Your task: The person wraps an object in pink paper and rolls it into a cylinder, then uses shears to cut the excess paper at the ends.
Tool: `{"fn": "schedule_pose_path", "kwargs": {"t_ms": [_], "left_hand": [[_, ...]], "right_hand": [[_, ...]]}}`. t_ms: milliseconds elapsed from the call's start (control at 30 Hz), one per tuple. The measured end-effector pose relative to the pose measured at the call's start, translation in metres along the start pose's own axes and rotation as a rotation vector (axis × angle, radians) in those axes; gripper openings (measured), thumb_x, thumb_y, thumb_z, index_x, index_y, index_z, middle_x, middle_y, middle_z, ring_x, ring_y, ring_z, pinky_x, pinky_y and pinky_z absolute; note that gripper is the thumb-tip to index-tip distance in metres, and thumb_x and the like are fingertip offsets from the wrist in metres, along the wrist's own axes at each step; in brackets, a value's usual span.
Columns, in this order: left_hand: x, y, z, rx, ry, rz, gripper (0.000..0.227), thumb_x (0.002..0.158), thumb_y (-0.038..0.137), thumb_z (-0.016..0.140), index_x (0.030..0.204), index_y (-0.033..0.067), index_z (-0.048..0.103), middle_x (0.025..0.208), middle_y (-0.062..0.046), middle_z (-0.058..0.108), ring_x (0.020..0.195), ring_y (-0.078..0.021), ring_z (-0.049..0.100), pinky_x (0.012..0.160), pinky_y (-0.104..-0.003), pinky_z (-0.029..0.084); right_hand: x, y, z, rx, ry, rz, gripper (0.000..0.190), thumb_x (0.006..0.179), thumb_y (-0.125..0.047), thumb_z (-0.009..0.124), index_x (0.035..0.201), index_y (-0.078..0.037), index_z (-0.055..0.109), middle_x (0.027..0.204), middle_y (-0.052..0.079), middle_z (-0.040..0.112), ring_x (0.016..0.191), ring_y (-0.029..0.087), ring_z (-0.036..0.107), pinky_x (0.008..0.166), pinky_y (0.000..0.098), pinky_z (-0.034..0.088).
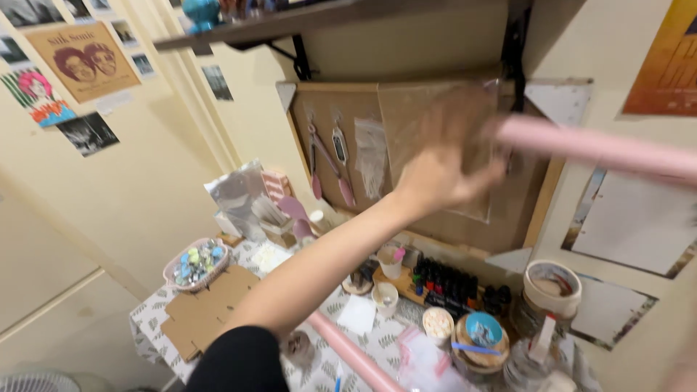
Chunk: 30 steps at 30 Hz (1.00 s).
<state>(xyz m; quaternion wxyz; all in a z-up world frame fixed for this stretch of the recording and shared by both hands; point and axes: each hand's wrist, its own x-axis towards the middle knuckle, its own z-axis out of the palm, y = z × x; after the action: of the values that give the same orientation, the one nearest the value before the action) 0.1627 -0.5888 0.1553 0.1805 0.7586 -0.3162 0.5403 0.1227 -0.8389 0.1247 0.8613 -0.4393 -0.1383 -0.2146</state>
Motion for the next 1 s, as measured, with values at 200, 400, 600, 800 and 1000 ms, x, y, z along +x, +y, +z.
{"fn": "schedule_pose_path", "kwargs": {"t_ms": [200, 400, 600, 800, 1000], "left_hand": [[-0.115, 0.050, -0.057, -0.117, -0.475, 0.006, 0.071, 0.085, 0.028, 0.078, 0.145, 0.0067, 0.046, 0.139, -0.018, 0.055, 0.129, -0.0369, 0.058, 0.110, -0.048, 0.049], [-0.239, 0.017, -0.155, 0.017, -0.798, -0.492, 0.045, 0.078, 0.029, 0.081, 0.115, 0.0116, 0.061, 0.088, -0.014, 0.073, 0.083, -0.0378, 0.071, 0.070, -0.052, 0.054], [-0.372, -0.044, -0.325, 0.411, -0.958, -0.815, 0.033, 0.070, 0.036, 0.078, 0.096, 0.0157, 0.073, 0.080, -0.015, 0.075, 0.076, -0.0361, 0.073, 0.071, -0.051, 0.056], [-0.451, -0.054, -0.437, 0.573, -0.923, -0.960, 0.027, 0.072, 0.034, 0.081, 0.089, 0.0149, 0.072, 0.082, -0.012, 0.075, 0.079, -0.0346, 0.073, 0.074, -0.048, 0.058], [-0.431, -0.035, -0.406, 0.282, -0.833, -0.848, 0.052, 0.074, 0.044, 0.078, 0.118, 0.0177, 0.066, 0.086, -0.011, 0.074, 0.078, -0.0337, 0.072, 0.067, -0.046, 0.055]], "right_hand": [[-0.103, 0.109, 0.003, -0.121, 0.025, 0.096, 0.016, 0.105, -0.010, 0.067, 0.115, 0.000, 0.060, 0.097, 0.008, 0.066, 0.075, 0.016, 0.065, 0.064, 0.0299, 0.056], [-0.185, 0.158, 0.033, -0.041, -0.250, 0.356, 0.026, 0.099, -0.010, 0.061, 0.122, 0.001, 0.061, 0.114, 0.014, 0.069, 0.105, 0.019, 0.064, 0.095, 0.0328, 0.051], [-0.206, 0.171, 0.039, 0.111, -0.026, 0.459, 0.031, 0.112, -0.021, 0.047, 0.135, 0.000, 0.046, 0.128, 0.022, 0.066, 0.119, 0.025, 0.064, 0.105, 0.0403, 0.050], [-0.255, 0.206, 0.092, -0.021, 0.005, 0.517, 0.048, 0.104, -0.017, 0.049, 0.148, -0.015, 0.029, 0.126, 0.021, 0.065, 0.109, 0.029, 0.066, 0.082, 0.0412, 0.051], [-0.303, 0.280, 0.141, -0.134, 0.059, 0.608, 0.035, 0.104, -0.013, 0.052, 0.133, -0.011, 0.032, 0.123, 0.016, 0.062, 0.112, 0.028, 0.065, 0.083, 0.0445, 0.060]]}}
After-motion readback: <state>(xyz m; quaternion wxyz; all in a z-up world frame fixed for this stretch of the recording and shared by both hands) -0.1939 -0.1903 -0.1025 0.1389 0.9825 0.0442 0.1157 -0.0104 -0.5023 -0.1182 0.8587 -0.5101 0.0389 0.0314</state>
